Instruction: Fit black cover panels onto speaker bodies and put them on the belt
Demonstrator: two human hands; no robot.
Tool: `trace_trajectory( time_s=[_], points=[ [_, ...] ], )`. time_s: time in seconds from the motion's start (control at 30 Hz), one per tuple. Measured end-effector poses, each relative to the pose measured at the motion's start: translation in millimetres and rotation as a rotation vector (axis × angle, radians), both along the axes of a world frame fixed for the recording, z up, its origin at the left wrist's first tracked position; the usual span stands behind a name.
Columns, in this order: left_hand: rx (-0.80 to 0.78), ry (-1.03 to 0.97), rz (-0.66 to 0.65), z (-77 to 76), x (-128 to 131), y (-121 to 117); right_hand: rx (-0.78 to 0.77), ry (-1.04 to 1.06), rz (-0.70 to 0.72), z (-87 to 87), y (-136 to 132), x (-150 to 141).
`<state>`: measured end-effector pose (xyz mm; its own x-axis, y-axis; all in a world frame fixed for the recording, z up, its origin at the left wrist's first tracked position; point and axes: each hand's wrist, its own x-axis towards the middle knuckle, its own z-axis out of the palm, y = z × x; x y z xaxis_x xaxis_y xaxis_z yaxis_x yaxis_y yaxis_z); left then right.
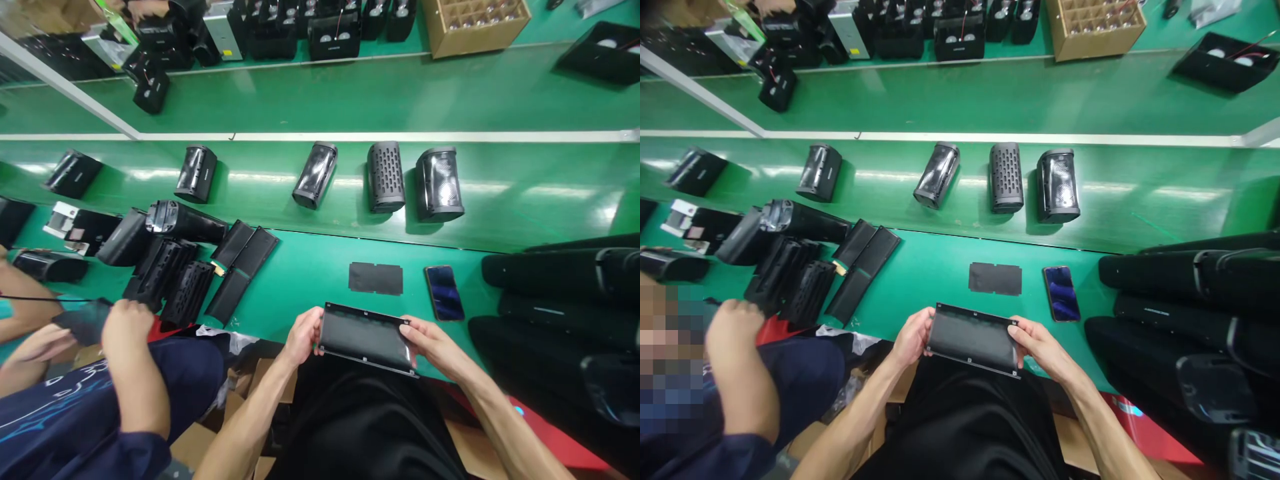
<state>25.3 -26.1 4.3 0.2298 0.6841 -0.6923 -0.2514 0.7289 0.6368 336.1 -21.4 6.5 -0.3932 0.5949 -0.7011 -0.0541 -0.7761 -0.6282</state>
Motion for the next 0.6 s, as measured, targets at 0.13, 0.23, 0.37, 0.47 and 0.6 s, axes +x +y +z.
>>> trace_trajectory(
  time_s=[0.13, 0.23, 0.37, 0.47, 0.6],
  points=[
    [0.086, 0.093, -0.077, -6.5, 3.2, 0.7, 0.099, -0.199, 0.028, 0.5, 2.4, -10.4],
    [0.124, 0.142, -0.111, -8.9, 8.0, 3.7, 0.130, -0.338, -0.053, -0.2, 3.4, -23.5],
    [0.151, 0.179, -0.119, -10.0, 10.7, 7.4, 0.141, -0.413, -0.105, -3.7, 2.9, -33.3],
    [0.151, 0.192, -0.131, -11.4, 8.6, 8.7, 0.159, -0.436, -0.114, -7.3, 2.0, -33.5],
    [0.170, 0.205, -0.131, -12.3, 5.3, 10.7, 0.255, -0.515, -0.088, -11.1, 2.0, -32.5]
  ],
)
